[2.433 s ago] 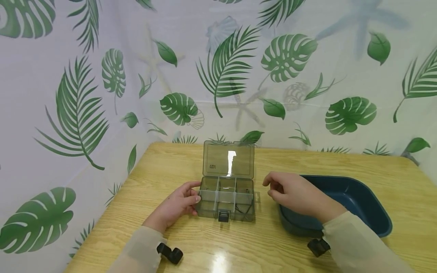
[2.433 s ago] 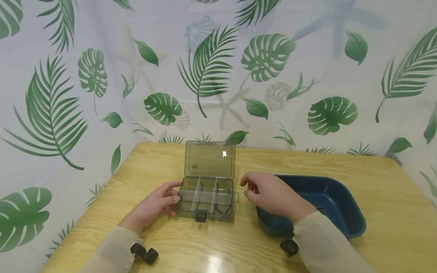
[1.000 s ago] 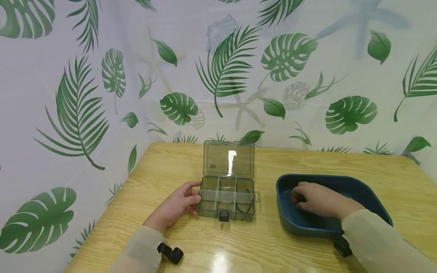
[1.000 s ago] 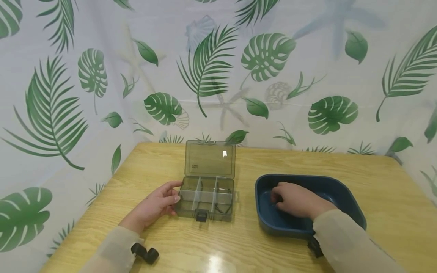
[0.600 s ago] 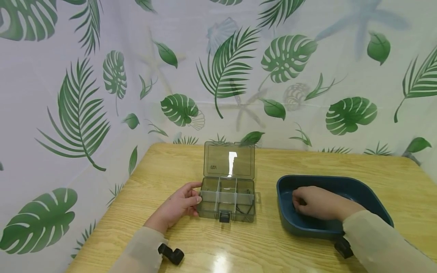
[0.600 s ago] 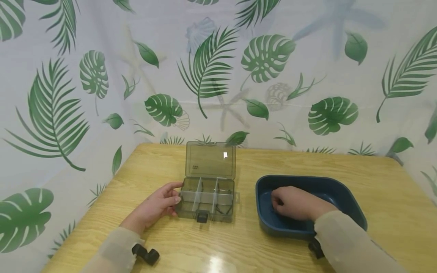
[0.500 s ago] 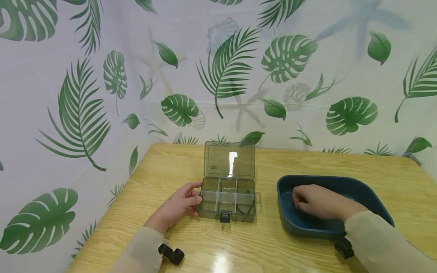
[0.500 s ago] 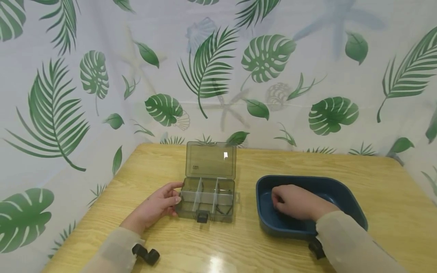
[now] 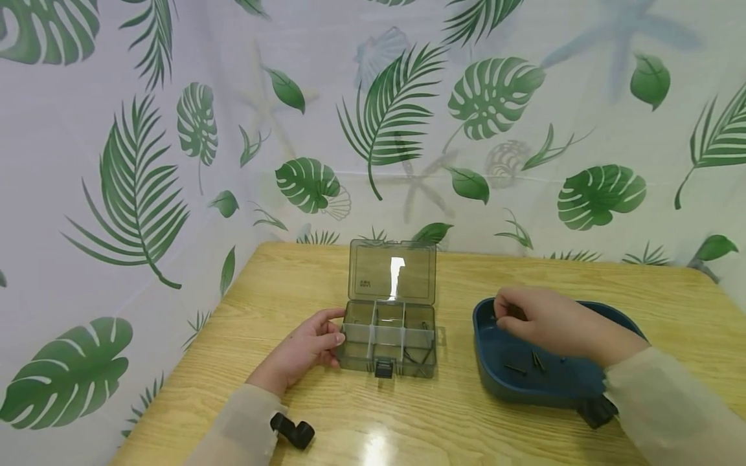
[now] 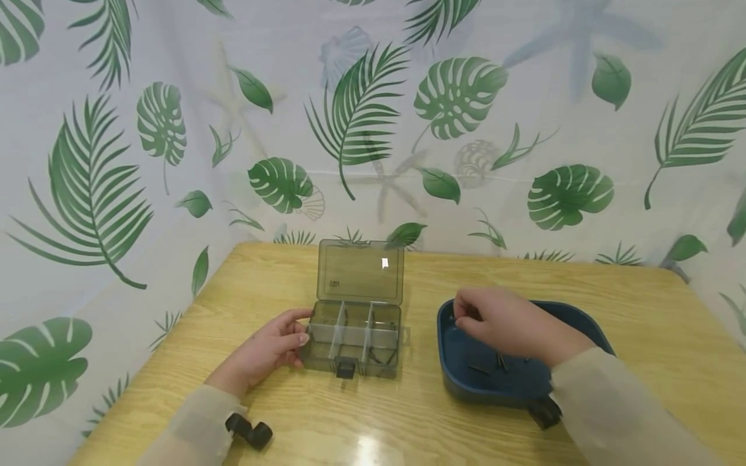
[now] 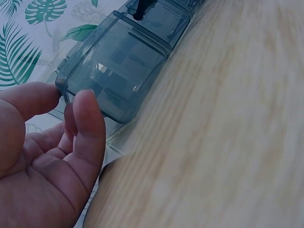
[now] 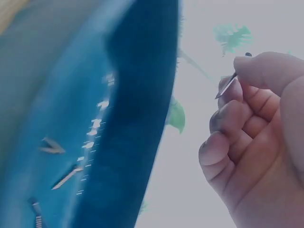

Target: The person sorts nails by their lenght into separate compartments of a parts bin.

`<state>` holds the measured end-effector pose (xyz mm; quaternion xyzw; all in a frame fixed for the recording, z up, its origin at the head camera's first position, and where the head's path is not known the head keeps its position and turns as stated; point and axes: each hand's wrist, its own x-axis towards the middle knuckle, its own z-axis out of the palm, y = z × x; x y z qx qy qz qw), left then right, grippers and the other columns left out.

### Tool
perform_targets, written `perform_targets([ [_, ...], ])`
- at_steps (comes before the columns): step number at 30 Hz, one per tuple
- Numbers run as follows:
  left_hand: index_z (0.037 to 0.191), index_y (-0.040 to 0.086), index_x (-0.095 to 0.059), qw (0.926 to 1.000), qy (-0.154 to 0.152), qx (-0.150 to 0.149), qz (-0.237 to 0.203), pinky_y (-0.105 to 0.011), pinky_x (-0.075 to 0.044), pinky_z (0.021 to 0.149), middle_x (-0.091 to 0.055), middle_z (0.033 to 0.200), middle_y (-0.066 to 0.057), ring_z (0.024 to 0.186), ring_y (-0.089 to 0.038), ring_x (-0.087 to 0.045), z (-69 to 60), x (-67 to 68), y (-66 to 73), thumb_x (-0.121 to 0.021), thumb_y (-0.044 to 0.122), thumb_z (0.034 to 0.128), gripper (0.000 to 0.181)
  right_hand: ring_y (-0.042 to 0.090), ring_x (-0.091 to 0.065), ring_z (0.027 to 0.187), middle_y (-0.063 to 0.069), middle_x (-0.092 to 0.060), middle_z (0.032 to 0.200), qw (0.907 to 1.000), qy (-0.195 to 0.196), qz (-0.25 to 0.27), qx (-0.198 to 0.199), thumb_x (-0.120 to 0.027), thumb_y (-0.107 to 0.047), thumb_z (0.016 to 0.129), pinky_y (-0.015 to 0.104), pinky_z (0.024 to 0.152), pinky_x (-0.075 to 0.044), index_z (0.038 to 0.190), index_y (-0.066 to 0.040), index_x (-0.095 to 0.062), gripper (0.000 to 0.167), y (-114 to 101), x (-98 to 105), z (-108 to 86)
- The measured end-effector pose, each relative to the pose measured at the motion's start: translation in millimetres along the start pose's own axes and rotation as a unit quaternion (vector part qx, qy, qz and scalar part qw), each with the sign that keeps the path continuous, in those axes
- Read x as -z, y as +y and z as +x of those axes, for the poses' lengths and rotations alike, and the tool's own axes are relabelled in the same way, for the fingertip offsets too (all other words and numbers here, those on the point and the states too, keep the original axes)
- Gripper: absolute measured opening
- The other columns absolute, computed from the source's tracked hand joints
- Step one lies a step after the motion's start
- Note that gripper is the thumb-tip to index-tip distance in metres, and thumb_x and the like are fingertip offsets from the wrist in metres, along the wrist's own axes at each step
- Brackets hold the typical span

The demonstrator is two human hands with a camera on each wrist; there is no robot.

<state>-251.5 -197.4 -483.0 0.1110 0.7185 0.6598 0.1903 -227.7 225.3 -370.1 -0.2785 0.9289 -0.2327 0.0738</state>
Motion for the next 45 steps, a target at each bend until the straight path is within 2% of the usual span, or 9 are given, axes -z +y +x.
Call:
perform_targets([
  [7,0.157,0.012,-0.033,1.0,-0.004,-0.003,0.002,-0.037,-0.058,0.071,-0.049,0.107,-0.012,0.076,-0.021,-0.053,0.8,0.8,-0.3,-0.059,0.013,0.1043,0.059,0.012,-0.046,0.063,-0.006,-0.053,0.078,0.9999,0.005,-0.01,0.012,-0.059,-0.019,0.104,0.032,0.059,-0.041,0.094,-0.02,-0.059,0.01,-19,1,17.5],
  [13,0.157,0.012,-0.033,1.0,-0.005,-0.001,0.004,-0.037,-0.058,0.071,-0.048,0.107,-0.012,0.079,-0.021,-0.054,0.9,1.8,-1.4,-0.058,0.012,0.1042,0.058,0.012,-0.047,0.063,-0.007,-0.055,0.077,0.9991,0.008,-0.022,0.035,-0.059,-0.017,0.103,0.032,0.059,-0.042,0.091,-0.022,-0.059,0.012,-34,-9,44.9],
  [20,0.157,0.011,-0.033,1.0,-0.003,-0.005,0.002,-0.037,-0.057,0.071,-0.049,0.107,-0.012,0.076,-0.021,-0.054,0.3,2.6,-1.6,-0.059,0.013,0.104,0.059,0.013,-0.048,0.065,-0.005,-0.055,0.077,0.9985,-0.008,-0.043,0.032,-0.058,-0.016,0.101,0.033,0.063,-0.041,0.091,-0.02,-0.059,0.01,-39,-25,85.0],
  [25,0.157,0.011,-0.033,0.9999,-0.008,-0.003,0.005,-0.037,-0.057,0.071,-0.048,0.108,-0.012,0.076,-0.02,-0.054,0.8,2.1,-2.1,-0.059,0.013,0.1042,0.059,0.014,-0.048,0.066,-0.003,-0.054,0.075,0.9976,-0.018,-0.059,0.032,-0.057,-0.013,0.1,0.033,0.064,-0.041,0.087,-0.018,-0.057,0.013,-41,-35,103.2],
  [37,0.157,0.011,-0.033,0.9999,-0.011,-0.004,0.005,-0.038,-0.057,0.072,-0.048,0.108,-0.012,0.079,-0.021,-0.053,1.2,2.1,-0.2,-0.059,0.014,0.104,0.059,0.014,-0.051,0.07,-0.003,-0.056,0.078,0.9972,-0.035,-0.061,0.027,-0.057,-0.013,0.099,0.034,0.067,-0.044,0.088,-0.018,-0.057,0.012,-51,-41,118.5],
  [45,0.157,0.011,-0.032,0.9999,-0.011,0.001,0.004,-0.037,-0.057,0.071,-0.049,0.106,-0.012,0.076,-0.021,-0.053,-1.6,0.4,2.9,-0.057,0.012,0.1047,0.058,0.015,-0.053,0.07,-0.004,-0.058,0.079,0.9977,-0.033,-0.056,0.018,-0.058,-0.013,0.098,0.034,0.067,-0.045,0.089,-0.018,-0.059,0.01,-52,-41,119.3],
])
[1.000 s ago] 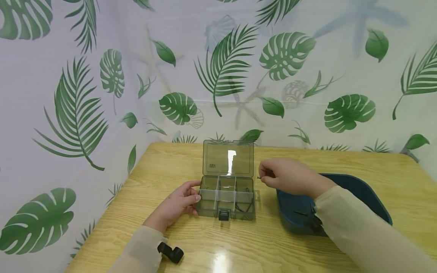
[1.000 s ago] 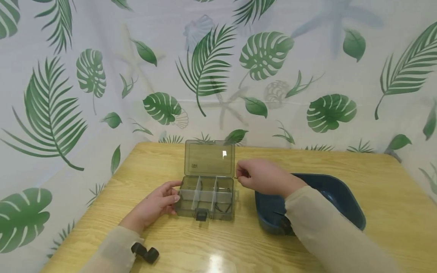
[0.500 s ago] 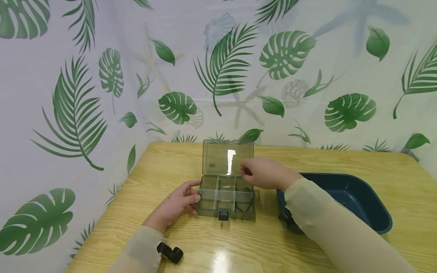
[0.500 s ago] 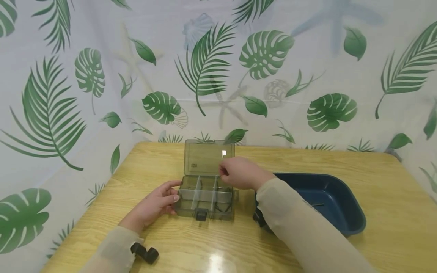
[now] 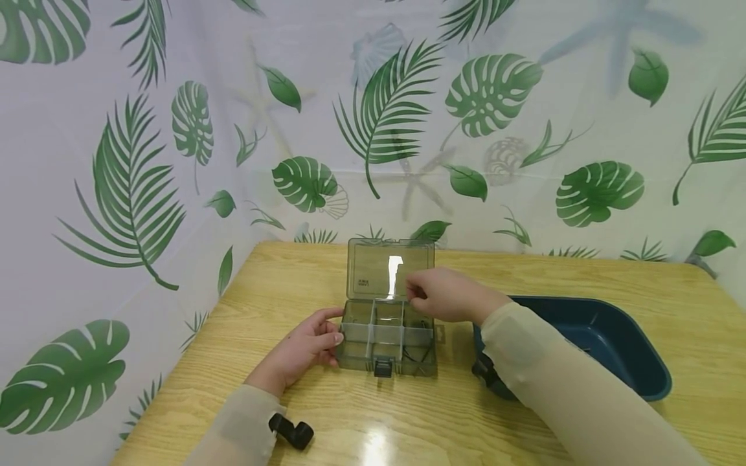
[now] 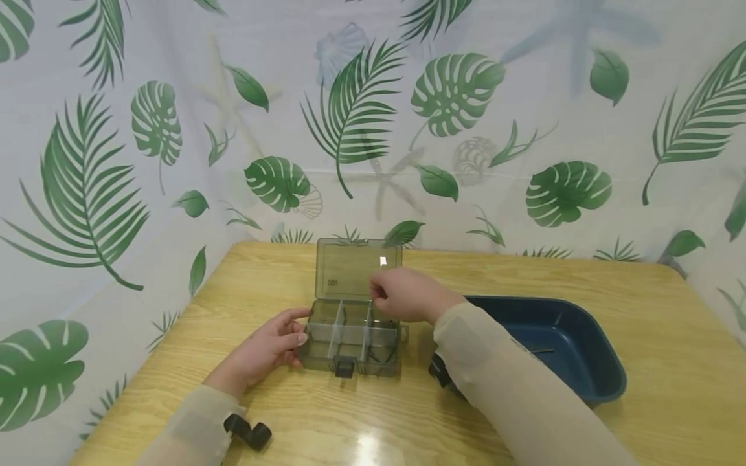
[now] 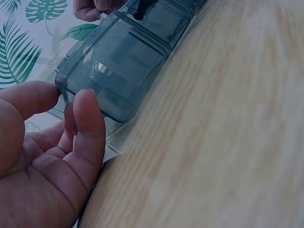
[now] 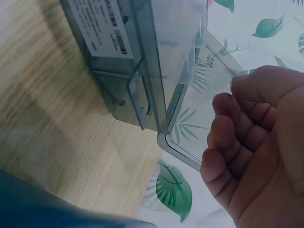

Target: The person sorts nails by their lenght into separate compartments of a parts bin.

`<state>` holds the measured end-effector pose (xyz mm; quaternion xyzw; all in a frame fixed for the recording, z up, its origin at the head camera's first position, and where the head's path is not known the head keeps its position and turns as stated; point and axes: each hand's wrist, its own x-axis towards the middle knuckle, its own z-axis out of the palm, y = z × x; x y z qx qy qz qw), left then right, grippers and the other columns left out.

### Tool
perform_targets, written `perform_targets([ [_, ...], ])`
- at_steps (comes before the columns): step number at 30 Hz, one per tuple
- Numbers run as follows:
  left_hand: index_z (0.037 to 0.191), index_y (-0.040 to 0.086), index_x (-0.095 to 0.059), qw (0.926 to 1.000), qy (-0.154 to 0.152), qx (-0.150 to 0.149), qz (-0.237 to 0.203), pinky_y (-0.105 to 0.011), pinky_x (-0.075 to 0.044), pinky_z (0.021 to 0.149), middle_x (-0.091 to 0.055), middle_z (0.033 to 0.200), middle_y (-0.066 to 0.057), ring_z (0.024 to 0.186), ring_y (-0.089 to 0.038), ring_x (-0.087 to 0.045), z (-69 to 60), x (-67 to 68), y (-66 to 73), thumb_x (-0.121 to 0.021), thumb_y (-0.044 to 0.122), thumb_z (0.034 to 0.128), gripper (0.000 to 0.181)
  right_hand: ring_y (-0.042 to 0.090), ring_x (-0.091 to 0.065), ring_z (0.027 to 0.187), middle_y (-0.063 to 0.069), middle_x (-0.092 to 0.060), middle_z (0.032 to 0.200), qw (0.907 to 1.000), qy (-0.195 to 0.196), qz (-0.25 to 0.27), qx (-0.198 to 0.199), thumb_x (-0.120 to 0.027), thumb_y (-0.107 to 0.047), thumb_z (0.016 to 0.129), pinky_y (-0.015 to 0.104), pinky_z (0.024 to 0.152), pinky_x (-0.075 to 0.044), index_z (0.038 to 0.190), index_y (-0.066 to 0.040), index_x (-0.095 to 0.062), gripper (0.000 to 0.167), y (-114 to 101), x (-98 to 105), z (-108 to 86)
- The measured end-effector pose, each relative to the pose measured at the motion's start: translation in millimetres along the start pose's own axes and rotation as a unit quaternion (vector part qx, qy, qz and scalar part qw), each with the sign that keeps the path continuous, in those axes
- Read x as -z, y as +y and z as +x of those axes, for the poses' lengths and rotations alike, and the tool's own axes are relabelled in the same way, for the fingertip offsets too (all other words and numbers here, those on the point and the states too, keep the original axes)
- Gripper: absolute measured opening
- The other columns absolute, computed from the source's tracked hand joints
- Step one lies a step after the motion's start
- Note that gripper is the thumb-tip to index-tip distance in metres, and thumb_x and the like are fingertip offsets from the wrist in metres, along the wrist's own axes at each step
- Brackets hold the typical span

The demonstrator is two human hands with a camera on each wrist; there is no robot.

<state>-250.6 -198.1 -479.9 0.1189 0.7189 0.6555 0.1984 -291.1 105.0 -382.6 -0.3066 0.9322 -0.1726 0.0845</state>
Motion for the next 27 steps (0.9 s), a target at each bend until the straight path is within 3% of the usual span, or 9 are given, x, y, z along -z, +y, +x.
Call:
perform_targets([
  [13,0.157,0.011,-0.033,1.0,0.002,-0.002,0.0,-0.037,-0.057,0.07,-0.049,0.107,-0.012,0.075,-0.021,-0.054,1.8,1.7,-2.1,-0.058,0.011,0.1043,0.058,0.014,-0.053,0.071,-0.005,-0.06,0.083,0.9997,0.005,0.017,0.013,-0.057,-0.013,0.099,0.034,0.067,-0.047,0.095,-0.017,-0.064,0.008,12,7,-16.0],
  [20,0.157,0.012,-0.033,1.0,0.002,-0.003,-0.005,-0.037,-0.057,0.07,-0.049,0.107,-0.012,0.076,-0.021,-0.054,2.7,2.1,-3.5,-0.058,0.012,0.1043,0.058,0.015,-0.051,0.07,-0.003,-0.058,0.084,0.9991,0.009,0.03,0.03,-0.056,-0.011,0.1,0.036,0.066,-0.044,0.095,-0.015,-0.062,0.009,20,19,-38.7],
  [27,0.156,0.011,-0.034,1.0,0.003,-0.001,-0.008,-0.037,-0.057,0.07,-0.049,0.107,-0.012,0.076,-0.021,-0.054,2.8,1.7,-4.2,-0.058,0.011,0.1039,0.057,0.014,-0.055,0.077,-0.005,-0.062,0.095,0.9994,0.009,0.032,0.003,-0.057,-0.016,0.102,0.036,0.069,-0.048,0.102,-0.018,-0.064,0.007,41,28,-68.8],
])
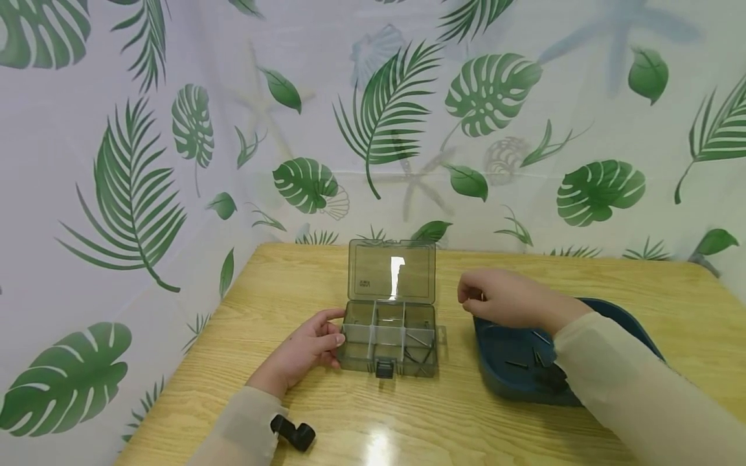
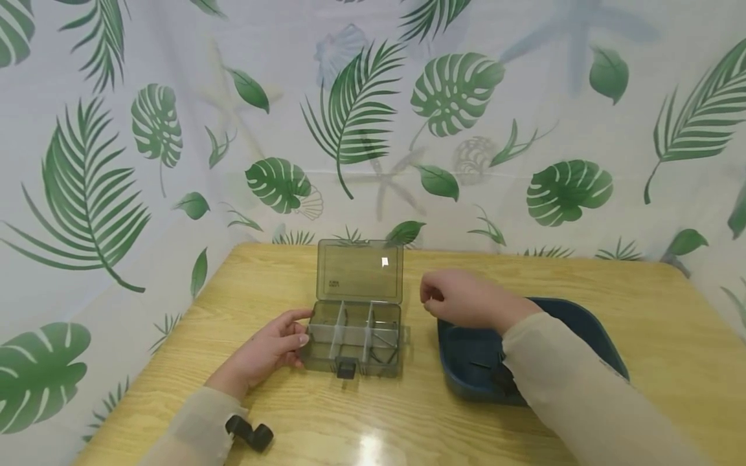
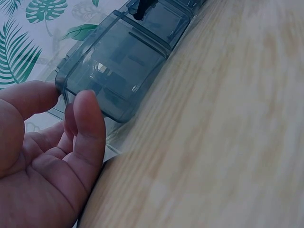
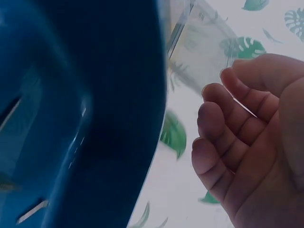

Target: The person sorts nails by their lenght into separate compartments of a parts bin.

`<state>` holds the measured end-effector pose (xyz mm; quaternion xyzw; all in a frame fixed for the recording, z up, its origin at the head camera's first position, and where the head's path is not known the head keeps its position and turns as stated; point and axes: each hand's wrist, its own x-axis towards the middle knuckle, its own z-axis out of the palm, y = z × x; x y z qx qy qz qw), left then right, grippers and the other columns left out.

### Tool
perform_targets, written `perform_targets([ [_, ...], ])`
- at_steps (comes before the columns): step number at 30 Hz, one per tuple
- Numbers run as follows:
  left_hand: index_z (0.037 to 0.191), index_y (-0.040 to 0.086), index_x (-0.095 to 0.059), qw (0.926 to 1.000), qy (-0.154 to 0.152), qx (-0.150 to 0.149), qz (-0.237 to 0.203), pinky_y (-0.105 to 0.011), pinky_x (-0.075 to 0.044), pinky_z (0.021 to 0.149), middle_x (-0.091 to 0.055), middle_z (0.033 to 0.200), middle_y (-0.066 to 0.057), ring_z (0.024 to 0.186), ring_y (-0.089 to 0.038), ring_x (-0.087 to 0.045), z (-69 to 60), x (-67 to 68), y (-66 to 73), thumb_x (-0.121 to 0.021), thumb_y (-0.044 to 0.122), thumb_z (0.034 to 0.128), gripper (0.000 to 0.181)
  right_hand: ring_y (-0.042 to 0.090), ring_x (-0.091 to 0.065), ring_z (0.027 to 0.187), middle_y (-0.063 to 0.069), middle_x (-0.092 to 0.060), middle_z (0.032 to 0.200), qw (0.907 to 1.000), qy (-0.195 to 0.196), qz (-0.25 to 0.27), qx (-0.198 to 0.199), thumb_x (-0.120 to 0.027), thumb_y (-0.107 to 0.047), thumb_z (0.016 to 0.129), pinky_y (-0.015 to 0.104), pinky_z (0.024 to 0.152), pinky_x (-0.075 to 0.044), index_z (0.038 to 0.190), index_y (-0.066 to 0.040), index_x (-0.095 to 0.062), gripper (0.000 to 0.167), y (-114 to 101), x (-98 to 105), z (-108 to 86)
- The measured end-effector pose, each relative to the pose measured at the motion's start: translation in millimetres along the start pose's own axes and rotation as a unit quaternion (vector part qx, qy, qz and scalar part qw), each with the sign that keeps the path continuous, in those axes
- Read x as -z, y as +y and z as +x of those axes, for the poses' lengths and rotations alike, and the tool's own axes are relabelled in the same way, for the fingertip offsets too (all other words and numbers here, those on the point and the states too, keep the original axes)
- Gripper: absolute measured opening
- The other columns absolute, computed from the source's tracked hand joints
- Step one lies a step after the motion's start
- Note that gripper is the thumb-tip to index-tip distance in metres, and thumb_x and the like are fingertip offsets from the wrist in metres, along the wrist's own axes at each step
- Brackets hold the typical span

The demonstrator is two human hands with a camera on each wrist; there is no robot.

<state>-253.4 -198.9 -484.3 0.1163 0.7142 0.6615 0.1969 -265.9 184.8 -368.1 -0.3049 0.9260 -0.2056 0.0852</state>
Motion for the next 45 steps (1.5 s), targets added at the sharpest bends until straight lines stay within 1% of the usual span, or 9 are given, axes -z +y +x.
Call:
perform_targets([
  [7,0.156,0.012,-0.034,1.0,0.0,-0.004,0.002,-0.037,-0.058,0.071,-0.049,0.108,-0.012,0.078,-0.021,-0.054,-1.1,0.8,-0.9,-0.059,0.012,0.1038,0.058,0.011,-0.058,0.082,-0.005,-0.063,0.099,0.9998,0.008,-0.002,-0.015,-0.06,-0.017,0.102,0.037,0.072,-0.05,0.107,-0.015,-0.067,0.009,24,9,-27.1],
  [12,0.156,0.012,-0.034,1.0,-0.001,-0.004,-0.001,-0.037,-0.058,0.071,-0.048,0.107,-0.012,0.079,-0.021,-0.053,-1.0,1.5,-2.9,-0.059,0.012,0.1038,0.058,0.01,-0.059,0.087,-0.006,-0.064,0.101,0.9995,0.009,-0.012,-0.029,-0.062,-0.017,0.101,0.038,0.076,-0.052,0.108,-0.015,-0.068,0.01,38,12,-46.8],
  [18,0.157,0.013,-0.034,1.0,0.0,-0.006,-0.003,-0.038,-0.058,0.071,-0.049,0.107,-0.012,0.079,-0.021,-0.053,-1.1,2.2,-3.9,-0.059,0.013,0.1042,0.058,0.009,-0.058,0.085,-0.007,-0.063,0.097,0.9985,0.015,-0.03,-0.044,-0.066,-0.016,0.098,0.038,0.072,-0.051,0.106,-0.015,-0.068,0.008,61,8,-67.5],
  [23,0.157,0.014,-0.034,1.0,-0.001,-0.006,-0.001,-0.038,-0.057,0.071,-0.049,0.107,-0.012,0.08,-0.022,-0.054,0.2,2.8,-4.1,-0.058,0.014,0.1044,0.058,0.014,-0.059,0.088,-0.005,-0.063,0.1,0.9958,-0.006,-0.058,-0.071,-0.07,-0.012,0.094,0.042,0.074,-0.051,0.106,-0.012,-0.068,0.012,85,1,-82.2],
  [26,0.157,0.014,-0.033,1.0,-0.002,-0.006,0.002,-0.039,-0.058,0.072,-0.049,0.107,-0.012,0.078,-0.022,-0.054,0.3,3.6,-3.0,-0.059,0.014,0.1045,0.058,0.017,-0.06,0.091,-0.003,-0.063,0.102,0.9935,-0.023,-0.064,-0.092,-0.07,-0.009,0.092,0.044,0.075,-0.052,0.105,-0.014,-0.068,0.014,99,-5,-89.6],
  [29,0.157,0.015,-0.034,1.0,-0.004,-0.006,0.005,-0.039,-0.057,0.072,-0.049,0.107,-0.013,0.079,-0.022,-0.054,0.5,4.0,-1.3,-0.059,0.016,0.1042,0.059,0.017,-0.06,0.091,-0.004,-0.061,0.102,0.9912,-0.038,-0.067,-0.108,-0.072,-0.008,0.091,0.044,0.076,-0.052,0.103,-0.017,-0.067,0.015,109,-11,-96.3],
  [36,0.157,0.015,-0.034,1.0,-0.005,-0.005,0.007,-0.039,-0.058,0.072,-0.049,0.108,-0.013,0.078,-0.022,-0.054,1.2,2.6,-0.2,-0.058,0.015,0.1046,0.058,0.009,-0.049,0.078,-0.006,-0.052,0.094,0.992,-0.038,-0.079,-0.091,-0.075,-0.01,0.088,0.033,0.067,-0.047,0.094,-0.024,-0.064,0.019,121,-27,-105.1],
  [40,0.157,0.015,-0.035,0.9999,-0.004,-0.004,0.011,-0.039,-0.058,0.072,-0.049,0.109,-0.013,0.077,-0.022,-0.055,0.2,2.2,-0.8,-0.058,0.014,0.1049,0.057,0.007,-0.046,0.075,-0.006,-0.047,0.091,0.9932,-0.03,-0.074,-0.086,-0.074,-0.012,0.09,0.029,0.063,-0.043,0.088,-0.028,-0.06,0.021,124,-33,-106.5],
  [45,0.157,0.016,-0.035,0.9999,-0.002,-0.006,0.012,-0.039,-0.058,0.073,-0.049,0.108,-0.013,0.078,-0.022,-0.055,-0.6,1.8,-1.1,-0.058,0.015,0.105,0.056,0.004,-0.043,0.072,-0.008,-0.045,0.087,0.9936,-0.022,-0.084,-0.073,-0.069,-0.014,0.096,0.027,0.061,-0.039,0.085,-0.028,-0.057,0.021,124,-35,-105.3],
])
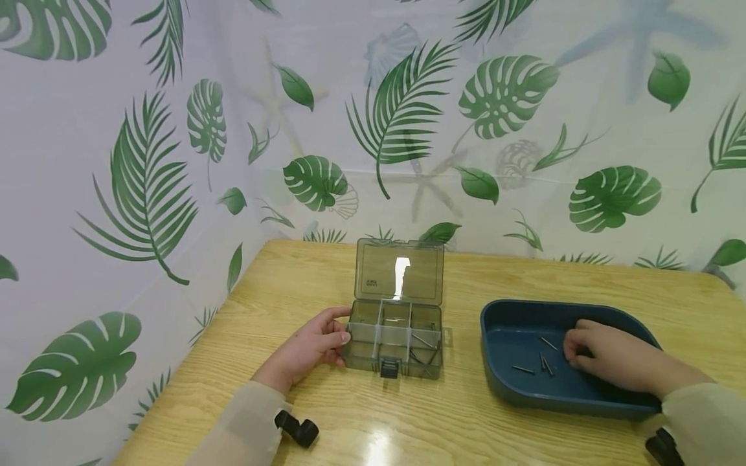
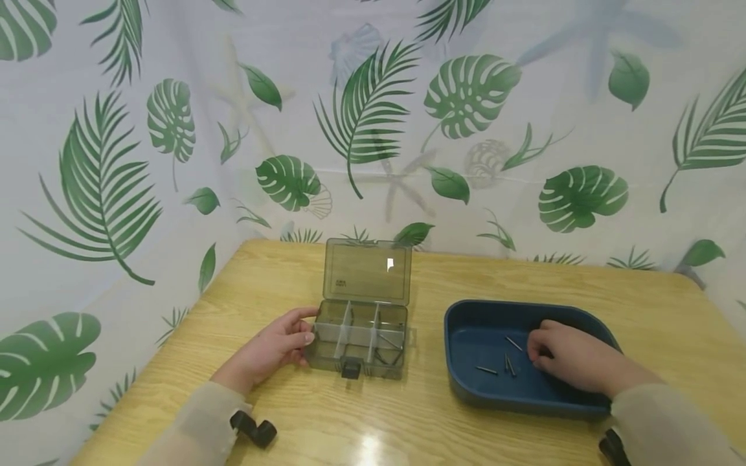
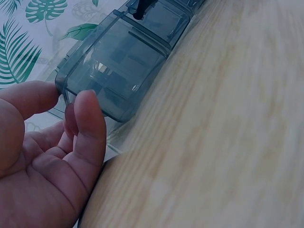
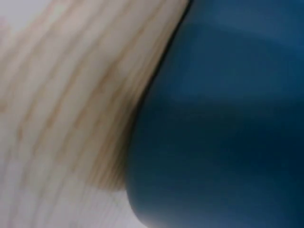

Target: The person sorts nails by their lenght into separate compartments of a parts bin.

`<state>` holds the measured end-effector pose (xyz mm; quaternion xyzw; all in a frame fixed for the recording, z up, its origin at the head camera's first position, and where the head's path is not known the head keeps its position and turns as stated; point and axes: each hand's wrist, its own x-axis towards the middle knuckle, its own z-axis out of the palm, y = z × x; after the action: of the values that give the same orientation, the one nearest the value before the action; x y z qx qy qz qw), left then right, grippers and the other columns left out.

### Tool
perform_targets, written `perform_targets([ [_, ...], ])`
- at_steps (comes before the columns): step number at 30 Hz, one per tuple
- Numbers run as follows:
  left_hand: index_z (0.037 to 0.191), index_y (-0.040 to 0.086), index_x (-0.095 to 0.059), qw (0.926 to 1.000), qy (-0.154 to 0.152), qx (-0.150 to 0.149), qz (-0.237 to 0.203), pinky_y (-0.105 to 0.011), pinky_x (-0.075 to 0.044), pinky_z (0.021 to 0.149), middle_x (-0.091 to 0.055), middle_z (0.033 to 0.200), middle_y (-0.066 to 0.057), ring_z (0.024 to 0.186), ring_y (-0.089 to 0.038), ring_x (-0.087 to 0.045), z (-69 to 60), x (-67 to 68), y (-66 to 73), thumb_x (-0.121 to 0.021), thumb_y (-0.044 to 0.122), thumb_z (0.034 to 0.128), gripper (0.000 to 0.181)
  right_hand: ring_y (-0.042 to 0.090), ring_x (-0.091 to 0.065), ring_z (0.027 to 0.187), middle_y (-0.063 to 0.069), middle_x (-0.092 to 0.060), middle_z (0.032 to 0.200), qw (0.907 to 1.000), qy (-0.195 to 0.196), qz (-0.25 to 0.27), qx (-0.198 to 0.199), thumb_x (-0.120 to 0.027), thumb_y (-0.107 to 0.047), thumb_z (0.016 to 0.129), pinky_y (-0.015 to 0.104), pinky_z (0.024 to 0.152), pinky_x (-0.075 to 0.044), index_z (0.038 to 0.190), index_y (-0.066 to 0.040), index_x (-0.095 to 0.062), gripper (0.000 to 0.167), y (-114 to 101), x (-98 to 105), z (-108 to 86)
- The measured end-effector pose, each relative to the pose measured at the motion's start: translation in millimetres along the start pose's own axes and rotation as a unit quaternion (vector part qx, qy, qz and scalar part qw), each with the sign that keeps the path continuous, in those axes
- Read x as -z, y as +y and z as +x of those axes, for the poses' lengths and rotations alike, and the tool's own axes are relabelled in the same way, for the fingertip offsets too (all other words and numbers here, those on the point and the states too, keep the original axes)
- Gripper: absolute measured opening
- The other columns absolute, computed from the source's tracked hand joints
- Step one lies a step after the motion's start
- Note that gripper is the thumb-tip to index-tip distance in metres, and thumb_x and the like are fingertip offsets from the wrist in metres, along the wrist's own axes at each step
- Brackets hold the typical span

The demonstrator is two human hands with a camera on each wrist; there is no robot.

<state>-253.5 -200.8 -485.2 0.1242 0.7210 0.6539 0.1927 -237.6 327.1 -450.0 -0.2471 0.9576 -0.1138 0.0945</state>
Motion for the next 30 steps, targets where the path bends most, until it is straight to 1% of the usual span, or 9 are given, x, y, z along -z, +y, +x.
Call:
perform_targets([
  [3,0.157,0.016,-0.035,1.0,-0.001,-0.001,-0.002,-0.039,-0.058,0.073,-0.048,0.108,-0.013,0.078,-0.022,-0.055,0.6,-0.5,-0.1,-0.058,0.015,0.105,0.056,0.004,-0.042,0.072,-0.009,-0.046,0.086,1.0,0.007,-0.005,0.0,-0.065,-0.014,0.098,0.027,0.062,-0.039,0.087,-0.025,-0.056,0.019,-1,0,-0.1],
  [6,0.157,0.015,-0.035,1.0,-0.004,0.0,-0.001,-0.039,-0.058,0.073,-0.048,0.108,-0.013,0.078,-0.022,-0.055,1.6,-0.7,-1.1,-0.058,0.015,0.1048,0.057,0.004,-0.043,0.071,-0.009,-0.047,0.083,0.9998,0.017,0.001,-0.014,-0.064,-0.014,0.1,0.027,0.062,-0.039,0.087,-0.023,-0.056,0.017,-4,2,0.0],
  [10,0.157,0.016,-0.035,1.0,-0.004,-0.001,-0.005,-0.039,-0.058,0.072,-0.048,0.107,-0.012,0.076,-0.022,-0.054,3.4,-0.5,-2.2,-0.059,0.016,0.1044,0.057,0.006,-0.044,0.067,-0.007,-0.048,0.078,0.9984,0.041,0.017,-0.034,-0.062,-0.014,0.101,0.028,0.06,-0.038,0.091,-0.019,-0.054,0.013,-8,6,0.1],
  [13,0.156,0.016,-0.036,1.0,-0.003,-0.001,-0.007,-0.039,-0.058,0.072,-0.048,0.105,-0.012,0.075,-0.021,-0.053,4.1,-0.3,-2.4,-0.06,0.016,0.1042,0.057,0.007,-0.043,0.066,-0.006,-0.047,0.078,0.9969,0.065,0.026,-0.036,-0.06,-0.014,0.102,0.029,0.059,-0.037,0.096,-0.016,-0.054,0.009,-14,10,0.5],
  [17,0.156,0.014,-0.035,1.0,-0.003,-0.001,-0.007,-0.038,-0.058,0.071,-0.048,0.105,-0.011,0.075,-0.021,-0.053,3.9,0.0,-2.7,-0.059,0.014,0.1042,0.057,0.007,-0.045,0.068,-0.007,-0.051,0.081,0.9956,0.084,0.032,-0.027,-0.062,-0.016,0.102,0.029,0.061,-0.039,0.101,-0.015,-0.057,0.005,-22,14,3.0],
  [21,0.157,0.012,-0.035,1.0,-0.002,-0.001,-0.007,-0.038,-0.058,0.071,-0.048,0.105,-0.011,0.075,-0.021,-0.052,2.9,-0.1,-2.2,-0.059,0.013,0.1041,0.058,0.007,-0.049,0.072,-0.008,-0.058,0.087,0.9954,0.085,0.043,-0.016,-0.062,-0.019,0.102,0.03,0.063,-0.043,0.105,-0.016,-0.06,0.004,-34,20,6.7],
  [27,0.157,0.012,-0.034,1.0,-0.001,0.001,-0.007,-0.037,-0.058,0.071,-0.048,0.105,-0.011,0.076,-0.02,-0.052,2.1,0.3,-2.3,-0.059,0.013,0.1042,0.058,0.01,-0.053,0.075,-0.004,-0.063,0.096,0.9926,0.092,0.079,-0.009,-0.057,-0.022,0.106,0.032,0.065,-0.047,0.112,-0.015,-0.061,0.01,-57,29,13.5],
  [30,0.156,0.014,-0.035,1.0,0.002,0.004,-0.008,-0.038,-0.058,0.071,-0.048,0.105,-0.011,0.076,-0.021,-0.053,2.2,0.4,-2.6,-0.059,0.013,0.1041,0.057,0.012,-0.057,0.081,-0.001,-0.065,0.101,0.9909,0.092,0.098,-0.007,-0.055,-0.021,0.106,0.034,0.069,-0.05,0.114,-0.013,-0.062,0.012,-68,31,19.5],
])
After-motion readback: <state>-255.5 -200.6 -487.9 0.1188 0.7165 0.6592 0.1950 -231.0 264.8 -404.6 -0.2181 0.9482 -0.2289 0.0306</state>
